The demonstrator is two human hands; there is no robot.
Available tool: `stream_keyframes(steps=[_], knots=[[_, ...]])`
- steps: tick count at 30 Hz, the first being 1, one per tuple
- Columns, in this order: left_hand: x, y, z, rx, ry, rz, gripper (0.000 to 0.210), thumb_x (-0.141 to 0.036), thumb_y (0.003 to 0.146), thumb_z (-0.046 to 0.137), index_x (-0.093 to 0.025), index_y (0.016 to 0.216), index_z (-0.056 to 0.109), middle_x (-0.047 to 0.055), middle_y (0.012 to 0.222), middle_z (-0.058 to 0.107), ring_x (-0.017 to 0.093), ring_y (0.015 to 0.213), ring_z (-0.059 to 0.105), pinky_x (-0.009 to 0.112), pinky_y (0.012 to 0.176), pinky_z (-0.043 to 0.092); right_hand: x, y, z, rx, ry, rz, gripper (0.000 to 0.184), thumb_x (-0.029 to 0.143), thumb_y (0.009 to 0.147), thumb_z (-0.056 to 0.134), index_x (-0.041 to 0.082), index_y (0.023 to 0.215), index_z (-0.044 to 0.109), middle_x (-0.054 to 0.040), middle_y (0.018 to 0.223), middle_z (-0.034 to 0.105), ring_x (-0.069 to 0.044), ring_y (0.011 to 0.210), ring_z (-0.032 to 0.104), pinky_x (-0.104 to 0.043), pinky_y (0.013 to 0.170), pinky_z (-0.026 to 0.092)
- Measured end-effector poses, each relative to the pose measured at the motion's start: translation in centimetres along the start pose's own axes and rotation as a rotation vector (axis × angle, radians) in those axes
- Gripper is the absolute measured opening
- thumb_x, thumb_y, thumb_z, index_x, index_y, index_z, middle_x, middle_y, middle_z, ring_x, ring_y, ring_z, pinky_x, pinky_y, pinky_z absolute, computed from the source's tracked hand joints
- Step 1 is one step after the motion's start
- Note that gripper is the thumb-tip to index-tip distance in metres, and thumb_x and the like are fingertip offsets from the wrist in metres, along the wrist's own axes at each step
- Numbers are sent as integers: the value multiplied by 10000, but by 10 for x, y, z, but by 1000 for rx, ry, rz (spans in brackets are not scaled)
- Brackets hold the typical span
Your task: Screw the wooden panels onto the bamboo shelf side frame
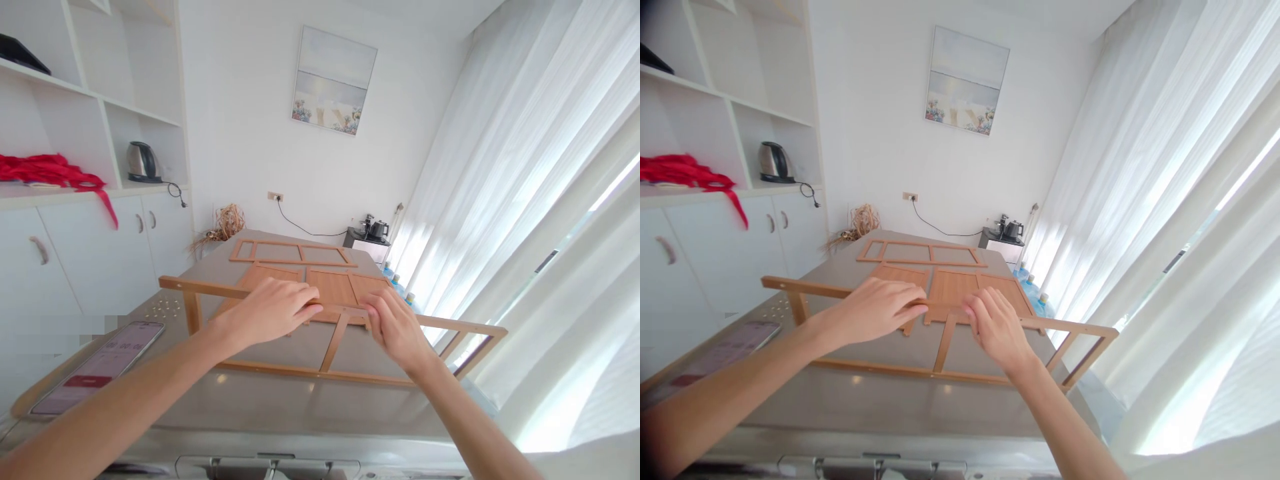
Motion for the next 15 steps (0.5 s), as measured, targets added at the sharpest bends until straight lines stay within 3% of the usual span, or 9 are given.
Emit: stream_keyframes(steps=[2, 3, 5, 7, 10, 13, 15], knots=[[-11, 15, 2, 57, -56, -2, 383, -418, 1045, 345, -237, 815, 591, -5, 797, 732, 185, 679, 662, 289, 562, 330, 3, -23, -10, -141, 61, 82, 202, 179, 1037, 349, 224, 971, 534, -11, 752, 556, -156, 639, 488, -279, 613, 371], [-16, 21, 2, 75, -79, -3, 379, -400, 1043, 348, -234, 785, 570, -10, 780, 728, 182, 644, 647, 289, 546, 312, 4, -37, -9, -119, 92, 146, 214, 182, 1037, 338, 229, 964, 533, -1, 736, 550, -146, 601, 481, -272, 601, 372], [-23, 31, 1, 107, -123, -3, 347, -382, 1031, 371, -235, 776, 555, -8, 776, 725, 185, 629, 637, 289, 529, 293, 1, -68, 3, 54, 153, 314, 223, 249, 1046, 335, 231, 967, 543, -3, 754, 589, -143, 589, 520, -269, 598, 391], [-28, 37, 1, 146, -164, 2, 291, -372, 1011, 404, -246, 808, 569, 0, 782, 721, 197, 653, 645, 288, 518, 290, -11, -98, 28, 316, 179, 679, 300, 347, 1064, 277, 230, 1059, 553, -36, 881, 658, -174, 714, 618, -285, 669, 443], [-31, 41, 7, 167, -201, -17, 254, -352, 991, 427, -256, 805, 571, 6, 757, 704, 207, 658, 649, 286, 506, 292, -38, -125, 67, 416, 103, 880, 385, 296, 1068, 206, 194, 1101, 576, -49, 813, 672, -201, 731, 662, -296, 668, 472], [-31, 42, 16, 120, -220, -63, 283, -322, 990, 411, -251, 755, 553, 10, 698, 678, 205, 622, 644, 289, 509, 301, -73, -138, 103, 478, -17, 1066, 303, 228, 1044, 326, 183, 1043, 626, -77, 904, 698, -217, 887, 693, -318, 752, 499], [-30, 42, 23, 61, -221, -86, 280, -305, 990, 407, -257, 774, 579, 18, 701, 680, 211, 633, 656, 294, 529, 316, -92, -144, 121, 507, -93, 1206, 284, 311, 1044, 418, 156, 971, 645, -73, 911, 688, -196, 878, 683, -350, 789, 527]])
Point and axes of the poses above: each hand's wrist, its own y-axis towards the middle knuckle, its own z-axis out of the palm, x = y × z, the point moved 2 cm from there along y, towards the middle knuckle
